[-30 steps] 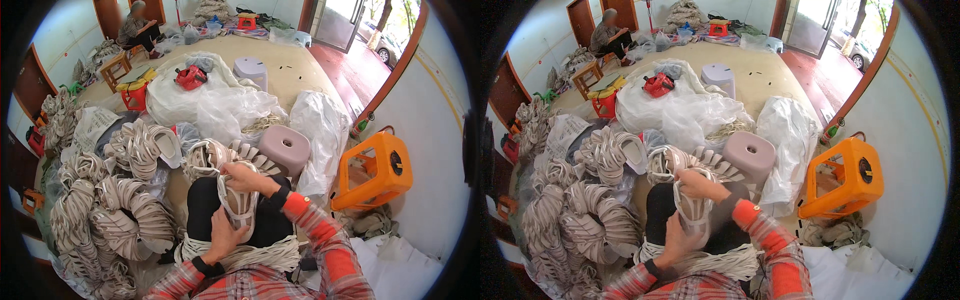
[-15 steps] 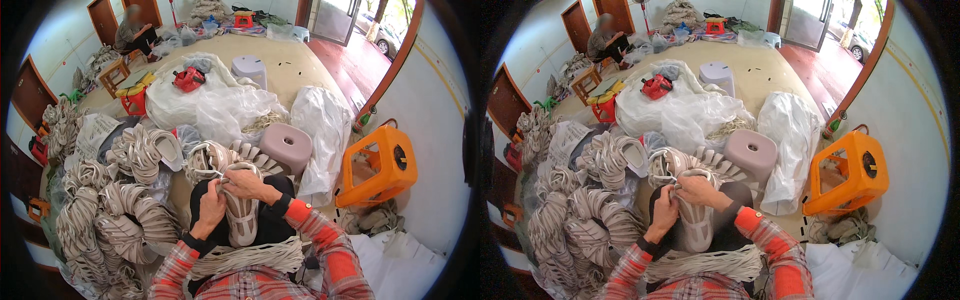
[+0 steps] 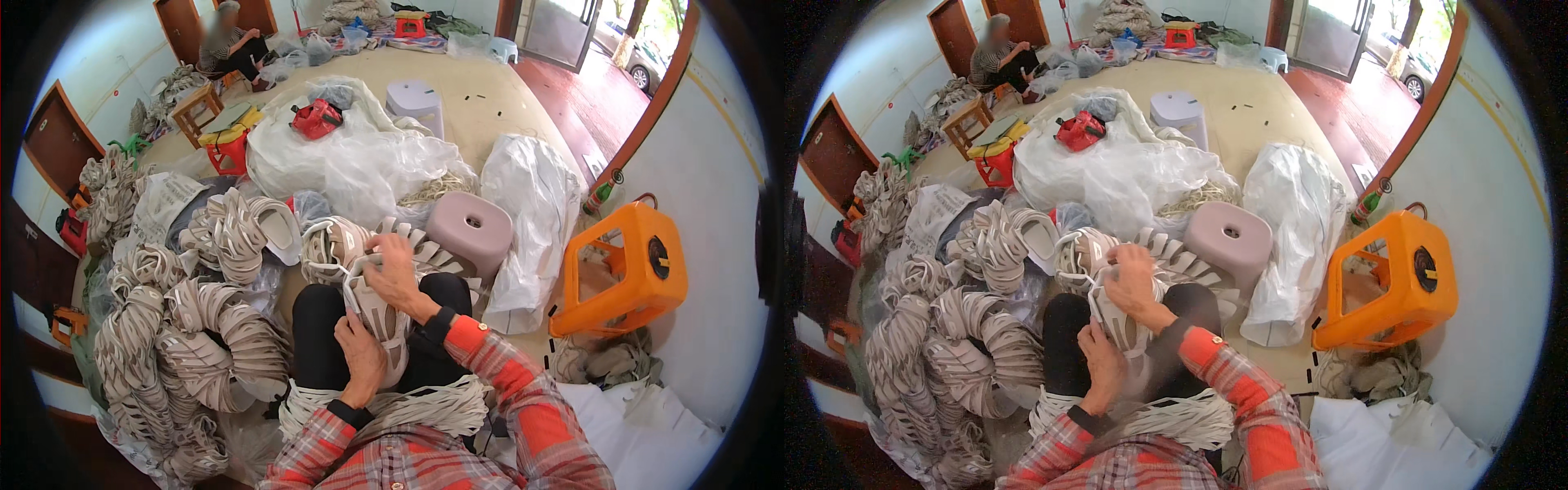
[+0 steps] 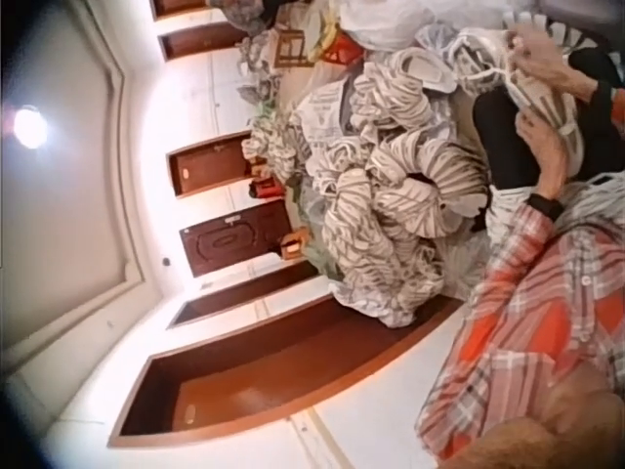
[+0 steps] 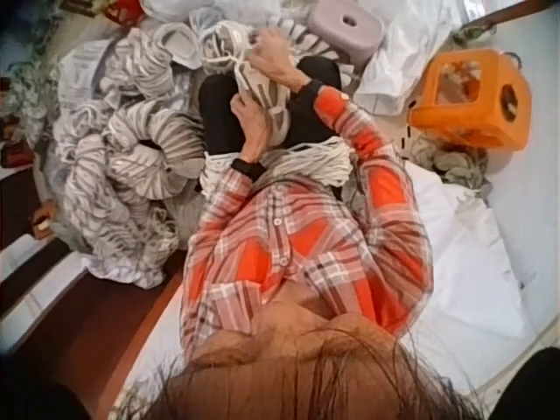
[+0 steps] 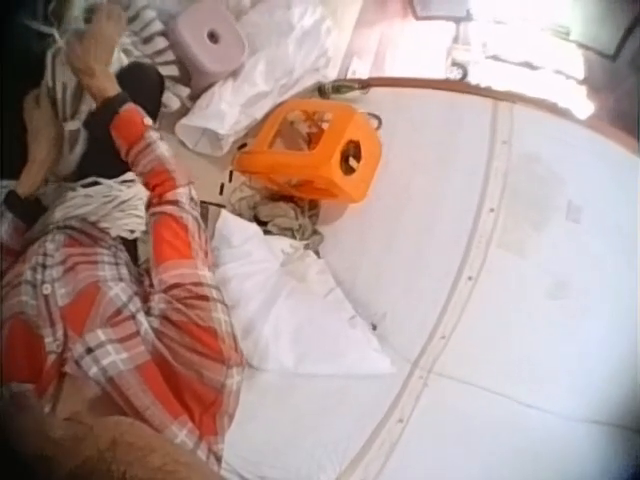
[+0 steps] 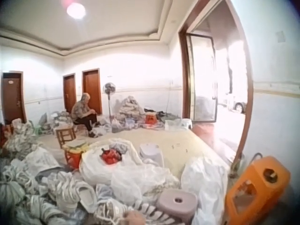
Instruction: Lacing and assembling shoe components in a workshop.
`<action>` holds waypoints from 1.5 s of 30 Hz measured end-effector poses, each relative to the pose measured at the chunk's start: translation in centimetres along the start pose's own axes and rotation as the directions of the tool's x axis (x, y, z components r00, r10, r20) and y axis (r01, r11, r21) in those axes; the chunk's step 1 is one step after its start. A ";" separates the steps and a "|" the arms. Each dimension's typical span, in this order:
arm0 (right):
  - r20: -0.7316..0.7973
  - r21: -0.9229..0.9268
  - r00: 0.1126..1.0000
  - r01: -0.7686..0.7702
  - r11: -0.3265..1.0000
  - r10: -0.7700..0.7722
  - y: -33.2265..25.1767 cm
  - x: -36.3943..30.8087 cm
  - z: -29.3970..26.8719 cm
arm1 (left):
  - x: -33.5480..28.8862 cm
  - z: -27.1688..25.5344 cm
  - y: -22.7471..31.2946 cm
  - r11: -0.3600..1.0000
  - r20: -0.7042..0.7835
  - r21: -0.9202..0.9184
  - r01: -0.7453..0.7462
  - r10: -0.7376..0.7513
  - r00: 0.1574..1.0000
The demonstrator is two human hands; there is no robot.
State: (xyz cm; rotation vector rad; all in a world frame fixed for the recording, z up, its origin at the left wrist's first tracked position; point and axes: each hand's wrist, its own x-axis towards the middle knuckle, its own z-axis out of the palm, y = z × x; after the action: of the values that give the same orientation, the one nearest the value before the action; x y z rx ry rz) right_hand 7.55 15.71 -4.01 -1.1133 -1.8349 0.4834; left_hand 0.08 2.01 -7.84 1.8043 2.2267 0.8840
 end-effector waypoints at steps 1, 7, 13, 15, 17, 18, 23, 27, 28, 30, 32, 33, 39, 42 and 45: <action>-0.005 -0.010 1.000 0.004 1.000 -0.004 1.6 -0.7 0.0 | -0.3 0.0 0.2 0.999 -0.003 -0.043 -0.004 0.004 1.000; 0.187 0.104 0.917 -0.374 0.922 0.351 5.9 -1.9 0.1 | -0.9 -1.4 1.1 0.976 0.139 -0.216 0.031 -0.001 0.990; 0.120 0.028 0.902 -0.420 0.907 0.414 3.9 -2.9 0.5 | -1.1 -0.9 -0.1 0.990 0.138 -0.144 -0.014 0.034 0.990; 0.131 0.066 0.904 -0.418 0.906 0.407 4.7 -2.4 0.3 | -0.8 -1.2 0.4 0.981 0.125 -0.196 -0.013 0.038 0.991; 0.140 0.100 0.903 -0.420 0.902 0.406 5.7 -2.7 -0.4 | 0.0 -2.4 0.6 0.968 0.117 -0.249 -0.014 0.045 0.992; 0.173 0.167 0.881 -0.467 0.869 0.440 5.8 -2.6 -0.9 | 1.7 -4.3 -0.1 0.878 0.314 -0.427 0.217 -0.081 0.946; 0.060 -0.023 0.931 -0.358 0.933 0.359 3.5 -2.4 1.7 | 9.5 -2.8 -4.3 0.872 -0.025 -0.398 -0.286 0.301 0.953; -0.046 0.033 0.911 -0.409 0.912 0.411 5.1 -2.6 0.8 | 10.9 -1.0 -1.4 0.940 0.336 -0.266 -0.212 0.296 0.894; -0.023 0.220 0.881 -0.456 0.862 0.472 5.0 -2.8 0.2 | 10.5 -0.8 -2.3 0.893 0.253 -0.402 -0.201 0.320 0.913; 0.037 0.175 0.914 -0.404 0.898 0.404 2.0 -4.8 -2.8 | 10.3 -1.5 -5.1 0.809 0.139 -0.555 -0.195 0.321 0.937; 0.297 0.070 0.934 -0.228 0.971 0.198 -0.8 -7.4 -7.2 | 10.4 -2.3 -4.1 0.871 0.211 -0.458 -0.179 0.302 0.930; 0.476 0.053 0.879 -0.070 0.996 0.036 -1.2 -9.4 -8.5 | 10.2 -2.0 -3.0 0.916 0.268 -0.374 -0.143 0.255 0.929; 0.822 -0.065 0.563 0.232 0.971 -0.079 -3.3 -16.0 -9.0 | 8.9 -2.5 -3.4 0.863 -0.074 -0.276 -0.423 0.420 0.905; 0.780 -0.116 0.625 0.198 0.973 -0.034 -3.6 -16.5 -9.3 | 6.3 -7.4 -4.3 0.883 0.302 -0.459 -0.093 0.254 0.919; 0.664 -0.003 0.743 0.111 0.994 -0.081 -4.5 -15.3 -10.0 | 4.3 -11.5 -4.3 0.871 0.650 -0.480 0.108 0.270 0.711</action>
State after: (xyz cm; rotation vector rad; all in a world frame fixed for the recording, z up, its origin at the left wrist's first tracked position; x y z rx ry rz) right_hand 16.64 -0.76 -3.36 -0.9222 -2.5196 0.8668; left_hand -10.01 1.55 0.35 1.6132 1.2978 0.5460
